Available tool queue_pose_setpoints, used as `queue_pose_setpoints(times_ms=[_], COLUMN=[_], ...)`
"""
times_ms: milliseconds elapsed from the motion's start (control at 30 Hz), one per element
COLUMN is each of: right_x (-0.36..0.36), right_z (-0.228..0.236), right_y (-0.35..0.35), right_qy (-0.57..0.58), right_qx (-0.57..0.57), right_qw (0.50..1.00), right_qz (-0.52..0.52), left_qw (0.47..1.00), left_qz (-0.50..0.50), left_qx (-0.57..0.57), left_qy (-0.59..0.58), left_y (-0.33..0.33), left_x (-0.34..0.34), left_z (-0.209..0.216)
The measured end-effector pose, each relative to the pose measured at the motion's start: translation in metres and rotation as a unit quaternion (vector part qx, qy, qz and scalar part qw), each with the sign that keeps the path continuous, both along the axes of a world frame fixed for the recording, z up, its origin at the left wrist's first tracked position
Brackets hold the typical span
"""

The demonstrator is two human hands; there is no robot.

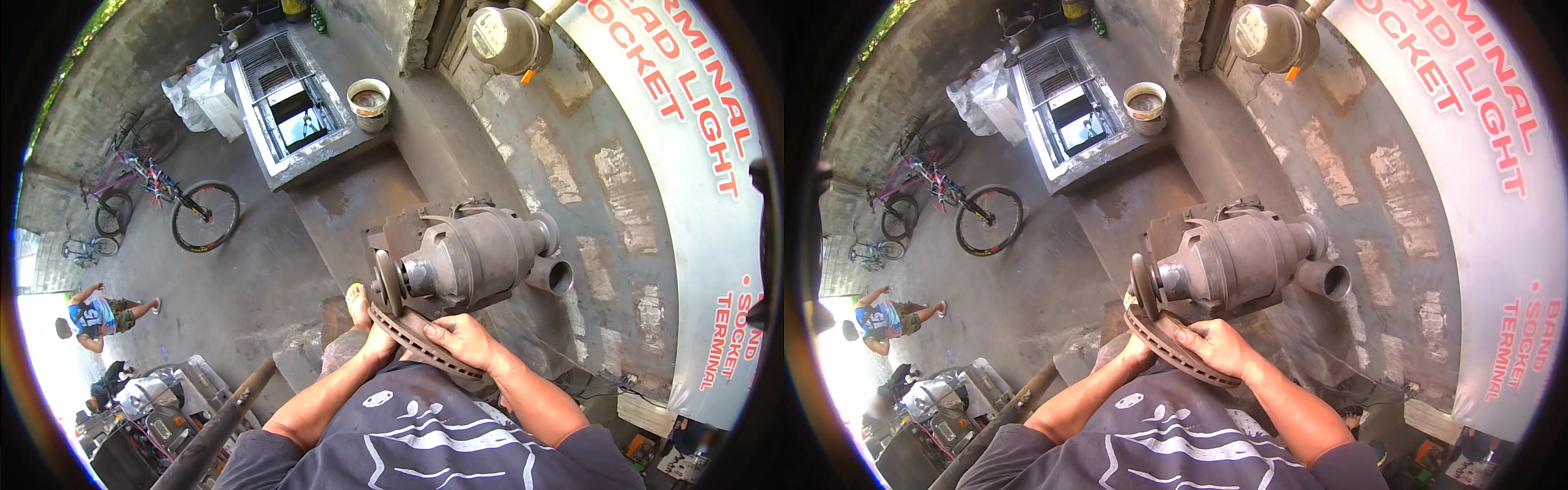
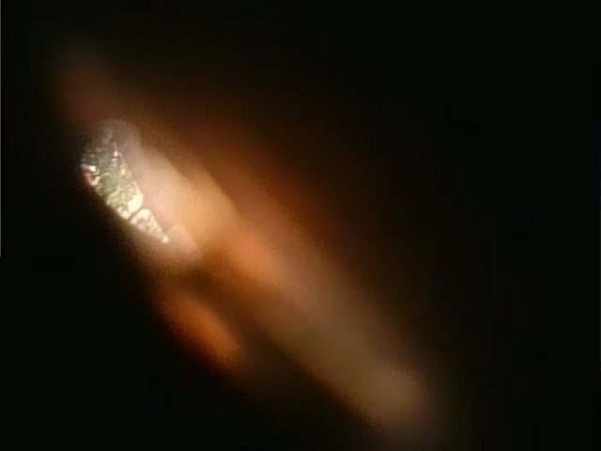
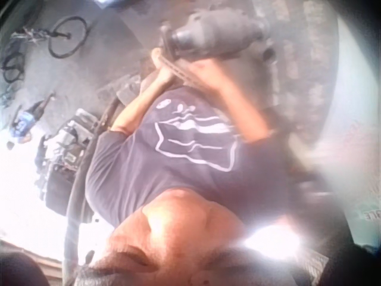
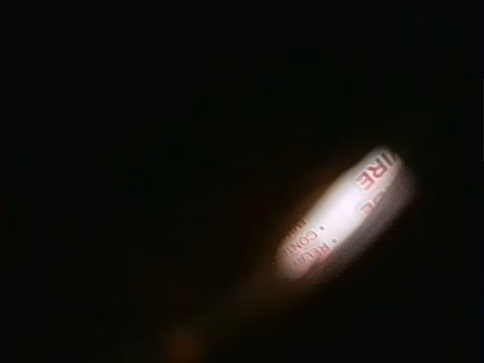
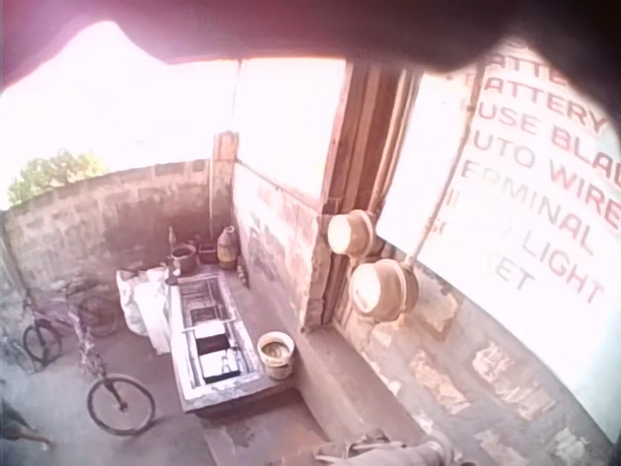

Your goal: The person holds a circular metal brake disc against a bench grinder, rotating it to grind the surface. The person flips the disc to grind the opposite side and continues the process.

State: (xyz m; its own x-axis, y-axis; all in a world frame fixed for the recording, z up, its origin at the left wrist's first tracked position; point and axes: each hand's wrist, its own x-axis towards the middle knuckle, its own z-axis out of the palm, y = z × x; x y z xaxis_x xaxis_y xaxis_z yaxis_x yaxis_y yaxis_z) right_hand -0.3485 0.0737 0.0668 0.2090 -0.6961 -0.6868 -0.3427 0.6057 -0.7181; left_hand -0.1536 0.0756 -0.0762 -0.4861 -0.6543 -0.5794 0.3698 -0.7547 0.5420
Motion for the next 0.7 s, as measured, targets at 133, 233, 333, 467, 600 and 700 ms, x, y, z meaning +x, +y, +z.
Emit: queue_pose_setpoints(times_ms=[133,233,333,467,600,700], right_x=[0.007,0.013,0.014,0.012,0.012,0.011], right_z=[0.011,0.008,0.012,0.023,0.025,0.02], right_y=[-0.019,-0.025,-0.022,-0.01,-0.013,-0.016], right_qy=[0.057,0.071,0.083,0.071,0.084,0.094], right_qx=[0.035,0.053,0.026,-0.019,-0.027,-0.011], right_qw=[0.997,0.996,0.996,0.997,0.996,0.995], right_qz=[0.032,0.033,0.035,0.027,0.033,0.039], left_qw=[0.996,0.992,0.988,0.993,0.993,0.993], left_qz=[-0.002,-0.017,-0.02,0.002,0.014,-0.006], left_qx=[0.075,0.11,0.136,0.064,0.065,0.082], left_qy=[0.039,0.065,0.075,0.097,0.101,0.084], left_y=[0.004,0.011,0.013,0.009,0.007,0.009], left_x=[-0.007,-0.01,-0.01,-0.005,-0.006,-0.007], left_z=[-0.004,-0.022,-0.027,-0.029,-0.024,-0.028])
